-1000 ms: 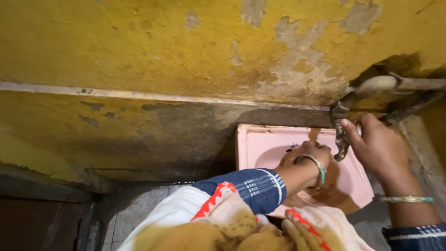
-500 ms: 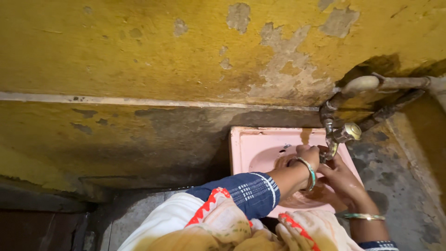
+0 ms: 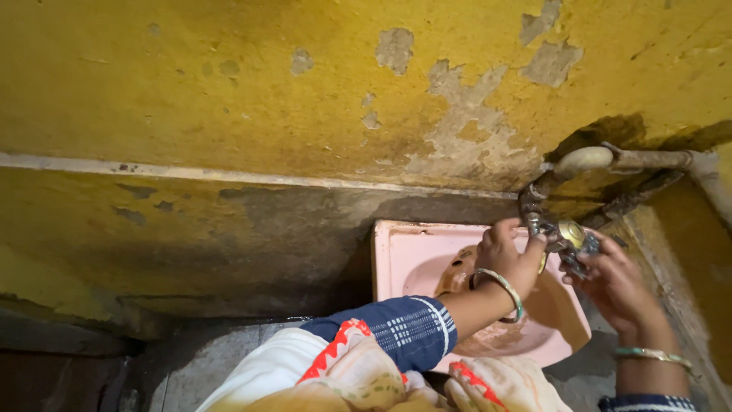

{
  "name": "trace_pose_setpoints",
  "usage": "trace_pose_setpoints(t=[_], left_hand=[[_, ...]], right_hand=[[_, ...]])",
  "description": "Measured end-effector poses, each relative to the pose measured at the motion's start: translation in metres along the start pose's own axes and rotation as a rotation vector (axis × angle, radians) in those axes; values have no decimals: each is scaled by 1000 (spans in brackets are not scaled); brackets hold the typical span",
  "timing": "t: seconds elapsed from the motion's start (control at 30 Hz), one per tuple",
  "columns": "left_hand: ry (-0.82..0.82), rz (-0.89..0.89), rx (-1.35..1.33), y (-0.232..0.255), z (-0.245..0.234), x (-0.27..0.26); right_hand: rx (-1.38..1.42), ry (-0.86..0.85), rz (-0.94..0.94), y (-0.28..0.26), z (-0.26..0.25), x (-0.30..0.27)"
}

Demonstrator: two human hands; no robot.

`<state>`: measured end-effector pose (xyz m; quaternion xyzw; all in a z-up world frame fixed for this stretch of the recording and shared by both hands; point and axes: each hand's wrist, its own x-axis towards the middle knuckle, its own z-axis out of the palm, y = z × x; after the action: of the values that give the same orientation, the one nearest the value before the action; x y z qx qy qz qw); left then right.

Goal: The person manipulates plumbing components near a sink and wall, using a small metal part and a cleaning pad by hand.

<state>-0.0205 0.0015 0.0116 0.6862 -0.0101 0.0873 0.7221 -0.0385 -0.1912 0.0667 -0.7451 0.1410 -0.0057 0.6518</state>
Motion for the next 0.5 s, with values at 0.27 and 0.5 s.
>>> trace_pose_setpoints(t=[0.27,0.5], left_hand=[[-22,198,19,0,-7,-12],[-133,98,31,4,-16,-3]], right_hand=[[166,-94,22,12,17,39],[202,-127,147,41,-23,70]])
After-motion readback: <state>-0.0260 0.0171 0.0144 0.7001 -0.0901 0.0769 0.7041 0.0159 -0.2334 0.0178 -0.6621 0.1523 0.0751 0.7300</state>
